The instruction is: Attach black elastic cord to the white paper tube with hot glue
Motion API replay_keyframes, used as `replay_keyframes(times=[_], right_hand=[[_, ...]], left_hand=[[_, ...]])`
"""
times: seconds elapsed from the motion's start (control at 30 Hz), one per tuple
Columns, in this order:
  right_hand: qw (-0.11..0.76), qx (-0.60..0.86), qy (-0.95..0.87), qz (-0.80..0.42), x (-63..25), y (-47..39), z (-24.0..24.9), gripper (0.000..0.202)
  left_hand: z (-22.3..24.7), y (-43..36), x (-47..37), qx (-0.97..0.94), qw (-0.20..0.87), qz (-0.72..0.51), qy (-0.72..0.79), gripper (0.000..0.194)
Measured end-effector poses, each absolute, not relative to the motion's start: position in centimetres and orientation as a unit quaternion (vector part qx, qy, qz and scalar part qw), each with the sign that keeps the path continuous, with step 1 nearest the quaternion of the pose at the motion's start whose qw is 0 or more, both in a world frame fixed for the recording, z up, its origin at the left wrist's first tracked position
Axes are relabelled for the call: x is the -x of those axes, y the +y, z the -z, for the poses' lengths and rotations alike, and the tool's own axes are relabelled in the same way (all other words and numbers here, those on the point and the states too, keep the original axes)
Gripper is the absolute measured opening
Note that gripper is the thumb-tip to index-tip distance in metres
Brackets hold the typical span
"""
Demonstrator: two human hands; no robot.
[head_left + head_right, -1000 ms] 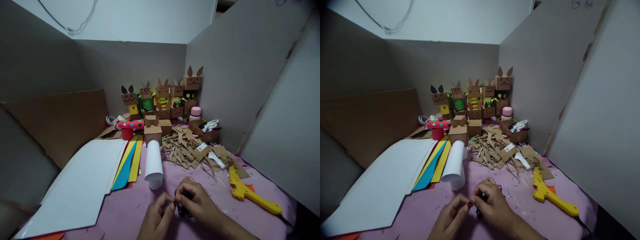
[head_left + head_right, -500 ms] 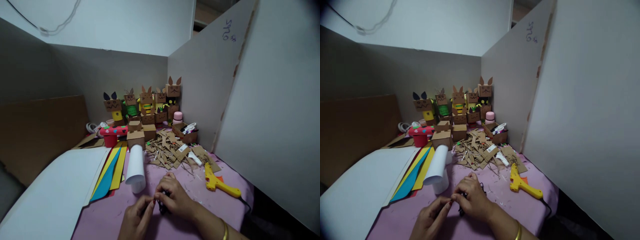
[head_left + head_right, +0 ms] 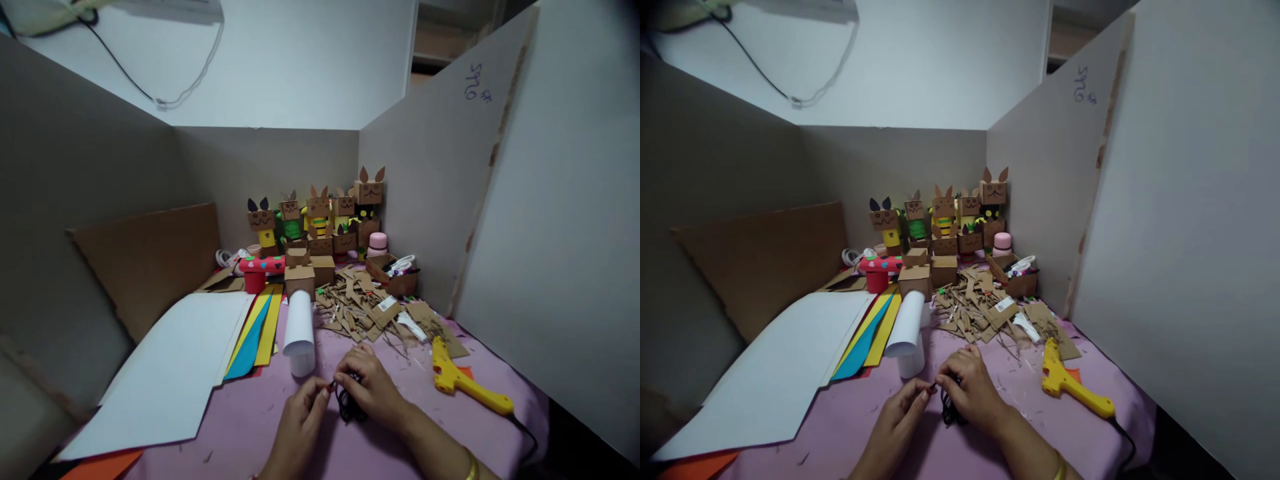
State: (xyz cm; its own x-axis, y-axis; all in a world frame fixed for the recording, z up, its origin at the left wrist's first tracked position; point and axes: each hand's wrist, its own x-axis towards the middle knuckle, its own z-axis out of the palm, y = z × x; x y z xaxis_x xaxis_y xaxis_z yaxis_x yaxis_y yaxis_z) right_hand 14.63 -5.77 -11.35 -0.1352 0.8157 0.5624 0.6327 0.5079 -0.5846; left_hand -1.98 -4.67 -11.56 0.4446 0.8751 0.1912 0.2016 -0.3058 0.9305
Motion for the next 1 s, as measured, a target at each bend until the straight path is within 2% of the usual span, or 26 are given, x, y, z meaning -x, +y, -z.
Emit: replay_keyframes(times=[0.17, 0.37, 0.43, 0.53, 0.7, 0.83, 1.0], right_hand=[[0.462, 0.509, -0.723, -0.069, -14.8, -5.4, 11.3, 0.017], [0.523, 0.648, -0.554, 0.021, -20.5, -6.7, 11.4, 0.026], [0.504, 0.693, -0.512, 0.051, -23.5, -8.4, 12.1, 0.031], [0.431, 0.751, -0.495, 0.069, -27.2, -11.5, 13.6, 0.036], [0.323, 0.806, -0.493, 0.055, -29.2, -14.4, 15.4, 0.056], [0.283, 0.811, -0.51, 0.031, -29.2, -14.2, 15.5, 0.052], [0.283, 0.798, -0.532, -0.004, -29.8, -14.1, 15.5, 0.044]], left_hand=[[11.9, -4.1, 2.2, -0.706, 0.448, -0.38, 0.396, 0.027], [12.3, -3.5, 3.0, -0.692, 0.42, -0.406, 0.425, 0.029], [12.4, -3.3, 3.3, -0.689, 0.415, -0.412, 0.428, 0.029], [12.5, -3.0, 3.4, -0.692, 0.401, -0.418, 0.43, 0.03], [12.6, -2.7, 3.3, -0.732, 0.359, -0.397, 0.421, 0.032], [12.5, -2.5, 3.5, -0.733, 0.339, -0.401, 0.433, 0.034], [12.1, -2.3, 3.6, -0.73, 0.303, -0.419, 0.448, 0.036]])
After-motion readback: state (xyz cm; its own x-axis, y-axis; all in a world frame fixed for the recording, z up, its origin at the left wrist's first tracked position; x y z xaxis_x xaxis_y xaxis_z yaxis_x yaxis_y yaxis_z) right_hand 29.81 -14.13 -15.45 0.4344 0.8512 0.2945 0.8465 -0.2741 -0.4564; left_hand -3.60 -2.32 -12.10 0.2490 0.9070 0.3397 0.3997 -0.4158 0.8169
